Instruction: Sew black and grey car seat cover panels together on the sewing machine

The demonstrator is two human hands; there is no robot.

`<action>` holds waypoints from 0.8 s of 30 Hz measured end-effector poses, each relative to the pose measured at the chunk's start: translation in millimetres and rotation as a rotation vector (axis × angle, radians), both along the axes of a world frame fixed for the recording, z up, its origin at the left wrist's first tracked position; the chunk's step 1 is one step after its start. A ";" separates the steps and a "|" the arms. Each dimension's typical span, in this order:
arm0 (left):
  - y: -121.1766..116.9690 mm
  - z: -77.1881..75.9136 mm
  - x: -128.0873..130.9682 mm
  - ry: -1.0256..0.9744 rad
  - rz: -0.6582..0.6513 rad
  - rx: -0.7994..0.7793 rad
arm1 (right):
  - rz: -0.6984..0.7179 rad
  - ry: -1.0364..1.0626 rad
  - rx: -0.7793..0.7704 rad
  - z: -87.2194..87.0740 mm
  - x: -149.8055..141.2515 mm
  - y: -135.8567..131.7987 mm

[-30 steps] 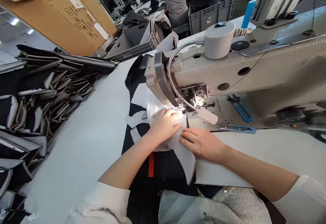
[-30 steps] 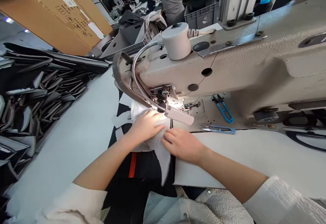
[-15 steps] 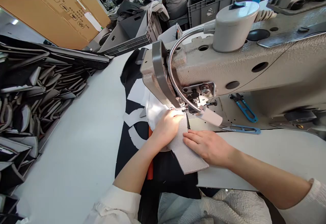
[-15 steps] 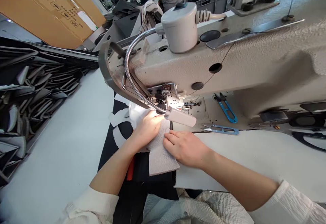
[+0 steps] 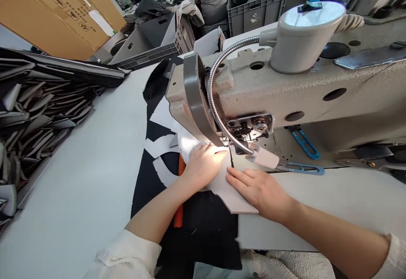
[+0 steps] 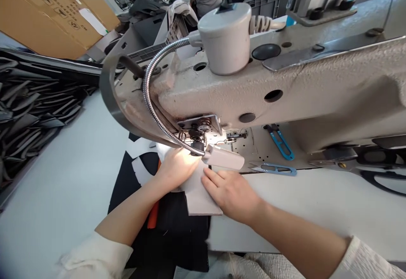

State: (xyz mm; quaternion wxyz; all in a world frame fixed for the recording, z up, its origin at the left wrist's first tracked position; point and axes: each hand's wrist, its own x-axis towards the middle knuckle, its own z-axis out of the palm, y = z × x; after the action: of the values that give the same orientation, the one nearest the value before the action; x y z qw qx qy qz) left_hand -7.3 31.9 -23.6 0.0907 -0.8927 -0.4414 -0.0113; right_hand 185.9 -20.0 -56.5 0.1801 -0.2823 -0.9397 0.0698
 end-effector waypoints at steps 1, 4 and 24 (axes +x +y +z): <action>3.1 -0.6 -0.1 0.010 -0.005 -0.023 | -0.017 0.023 -0.021 -1.2 -0.9 2.4; 11.1 0.9 1.5 0.075 -0.019 -0.102 | -0.088 0.084 -0.105 -5.3 -5.3 7.9; -21.3 15.1 -29.5 -0.372 0.134 -0.279 | 0.161 0.245 0.128 -8.8 -57.5 -17.0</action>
State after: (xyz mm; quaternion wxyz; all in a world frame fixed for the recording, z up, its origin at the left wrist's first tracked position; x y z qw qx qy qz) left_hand -36.8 10.6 -8.5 -0.1159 -0.8478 -0.5061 -0.1083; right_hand 128.4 -37.1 -65.3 0.3049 -0.1832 -0.9328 0.0582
